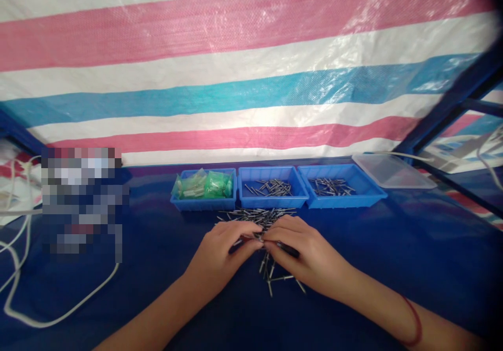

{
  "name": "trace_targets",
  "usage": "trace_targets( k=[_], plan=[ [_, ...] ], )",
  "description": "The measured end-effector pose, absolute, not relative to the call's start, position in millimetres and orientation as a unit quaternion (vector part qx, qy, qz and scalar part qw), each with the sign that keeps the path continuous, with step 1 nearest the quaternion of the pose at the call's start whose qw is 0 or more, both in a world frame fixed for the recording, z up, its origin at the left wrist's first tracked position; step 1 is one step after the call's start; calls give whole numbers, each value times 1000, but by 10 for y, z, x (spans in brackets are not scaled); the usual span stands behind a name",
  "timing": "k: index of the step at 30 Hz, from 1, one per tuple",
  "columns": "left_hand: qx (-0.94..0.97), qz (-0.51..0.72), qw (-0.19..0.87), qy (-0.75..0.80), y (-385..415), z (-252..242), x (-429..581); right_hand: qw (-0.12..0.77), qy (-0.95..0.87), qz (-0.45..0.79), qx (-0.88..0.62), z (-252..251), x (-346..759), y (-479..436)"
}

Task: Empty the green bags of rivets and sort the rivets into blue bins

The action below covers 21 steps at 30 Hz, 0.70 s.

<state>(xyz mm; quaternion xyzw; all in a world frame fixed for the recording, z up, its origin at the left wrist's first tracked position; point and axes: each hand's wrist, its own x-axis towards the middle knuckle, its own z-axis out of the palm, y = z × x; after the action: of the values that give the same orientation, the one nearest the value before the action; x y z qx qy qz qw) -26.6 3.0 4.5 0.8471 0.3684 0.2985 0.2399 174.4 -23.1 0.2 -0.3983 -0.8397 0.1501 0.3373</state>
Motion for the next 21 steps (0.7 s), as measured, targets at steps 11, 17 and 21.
trace_targets(
  k=[11,17,21],
  plan=[
    [698,366,455,416,17,-5,-232,377,-795,233,-413,48,1711,-251],
    [719,351,433,416,7,16,-234,379,-793,249,-407,49,1700,-260],
    [727,338,430,416,13,14,-239,388,-788,251,-408,23,1691,-256]
  ],
)
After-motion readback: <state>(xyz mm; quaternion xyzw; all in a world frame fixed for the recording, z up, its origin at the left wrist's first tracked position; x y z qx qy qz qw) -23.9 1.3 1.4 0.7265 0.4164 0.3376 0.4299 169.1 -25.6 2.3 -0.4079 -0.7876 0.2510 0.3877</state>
